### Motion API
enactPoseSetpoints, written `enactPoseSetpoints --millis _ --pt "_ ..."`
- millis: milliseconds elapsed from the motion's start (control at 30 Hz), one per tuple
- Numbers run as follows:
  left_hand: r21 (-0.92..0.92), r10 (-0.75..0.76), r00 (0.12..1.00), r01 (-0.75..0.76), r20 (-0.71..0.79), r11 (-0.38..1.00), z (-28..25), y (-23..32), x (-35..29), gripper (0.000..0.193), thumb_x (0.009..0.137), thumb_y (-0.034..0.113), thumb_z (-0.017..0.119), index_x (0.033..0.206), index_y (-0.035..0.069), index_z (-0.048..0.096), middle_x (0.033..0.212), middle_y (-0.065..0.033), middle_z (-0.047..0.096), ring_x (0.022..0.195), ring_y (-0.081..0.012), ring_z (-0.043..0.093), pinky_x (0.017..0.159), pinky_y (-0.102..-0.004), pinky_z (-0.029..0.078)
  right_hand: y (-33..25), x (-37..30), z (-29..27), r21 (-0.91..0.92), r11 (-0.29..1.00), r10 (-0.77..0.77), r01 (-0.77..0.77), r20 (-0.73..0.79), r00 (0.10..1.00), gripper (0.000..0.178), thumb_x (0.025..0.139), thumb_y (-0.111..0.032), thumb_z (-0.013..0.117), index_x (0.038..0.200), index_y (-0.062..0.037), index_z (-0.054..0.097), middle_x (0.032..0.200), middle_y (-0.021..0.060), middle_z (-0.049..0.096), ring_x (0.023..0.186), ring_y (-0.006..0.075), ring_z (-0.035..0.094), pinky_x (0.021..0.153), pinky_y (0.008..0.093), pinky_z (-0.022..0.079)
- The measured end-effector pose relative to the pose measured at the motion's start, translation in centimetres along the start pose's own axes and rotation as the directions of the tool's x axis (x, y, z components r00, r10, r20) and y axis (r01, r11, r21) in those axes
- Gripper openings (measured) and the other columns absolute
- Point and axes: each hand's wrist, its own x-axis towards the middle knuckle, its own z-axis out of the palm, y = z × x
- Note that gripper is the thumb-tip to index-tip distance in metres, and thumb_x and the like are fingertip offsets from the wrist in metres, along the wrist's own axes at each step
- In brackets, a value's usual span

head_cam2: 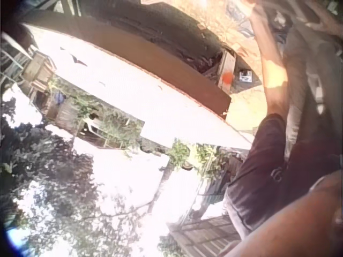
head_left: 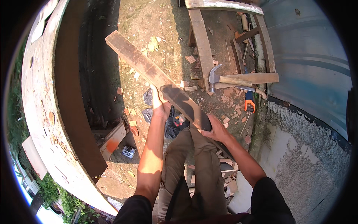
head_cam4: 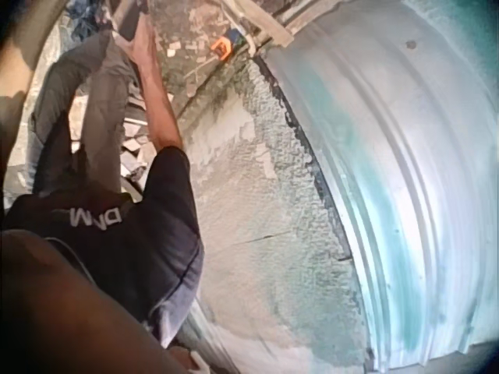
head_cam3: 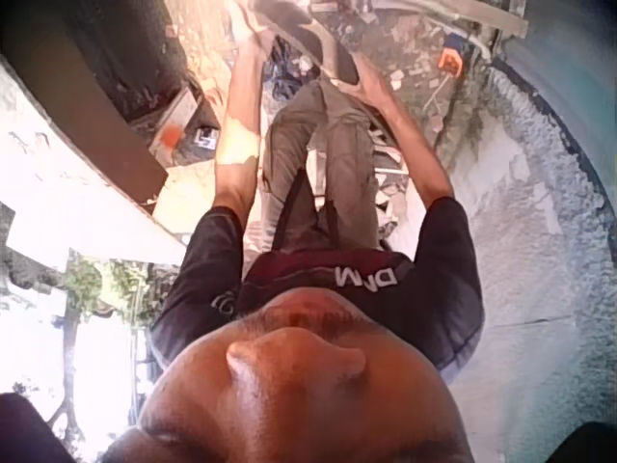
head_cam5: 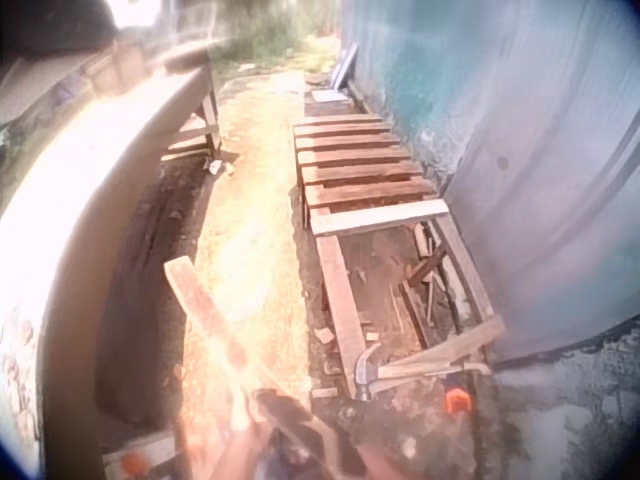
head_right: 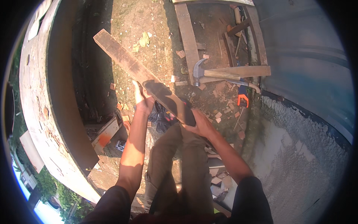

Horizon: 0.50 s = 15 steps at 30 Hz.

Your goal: The person assembles a wooden frame by positioning planks and hammering nails into place. They repeatedly adjust the wood pieces and secure them with a hammer, working on a partially built structure outdoors.

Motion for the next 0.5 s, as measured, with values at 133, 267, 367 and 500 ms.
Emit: enactPoseSetpoints --millis 133,267,367,500 --pt "-0.014 -0.05 0.994 0.052 0.095 0.999 1.1 0.7 -5.6 0.076 0.099 0.068 0.05 0.145 0.008 0.046 0.14 -0.0189 0.055 0.127 -0.0357 0.056 0.108 -0.0509 0.047 -6.4 -4.1 -5.5 -0.086 0.995 0.053 -0.051 0.013 0.999 0.075 0.077 -0.028 0.084 0.138 -0.0003 0.049 0.13 0.024 0.057 0.121 0.0428 0.056 0.102 0.0471 0.047" --pt "-0.075 -0.13 0.991 0.129 -0.007 0.989 1.5 -0.1 -10.5 0.075 0.099 0.069 0.047 0.146 0.01 0.045 0.144 -0.0178 0.051 0.134 -0.038 0.049 0.113 -0.0594 0.037 -7.6 -9.4 -8.5 -0.186 0.979 0.071 -0.081 -0.062 0.996 0.079 0.077 -0.023 0.084 0.143 -0.0025 0.046 0.133 0.0212 0.056 0.126 0.0417 0.053 0.107 0.0496 0.041" --pt "-0.085 -0.17 0.979 0.161 -0.11 0.983 3.3 -1.2 -13.3 0.08 0.098 0.072 0.045 0.149 0.011 0.042 0.147 -0.0154 0.05 0.136 -0.0366 0.046 0.113 -0.0622 0.034 -7.8 -12.1 -11.0 -0.283 0.956 0.049 -0.08 -0.116 0.992 0.08 0.077 -0.021 0.085 0.145 -0.0044 0.046 0.14 0.0198 0.054 0.133 0.04 0.049 0.113 0.0525 0.034" --pt "-0.188 -0.124 0.978 0.092 -0.165 0.978 6.0 -3.8 -15.1 0.079 0.099 0.071 0.039 0.151 0.012 0.037 0.153 -0.017 0.041 0.14 -0.0392 0.039 0.115 -0.0674 0.027 -7.7 -13.1 -14.1 -0.418 0.904 -0.035 -0.092 -0.285 0.958 0.078 0.077 -0.02 0.085 0.144 -0.005 0.047 0.143 0.0186 0.052 0.137 0.0378 0.046 0.116 0.0494 0.028"
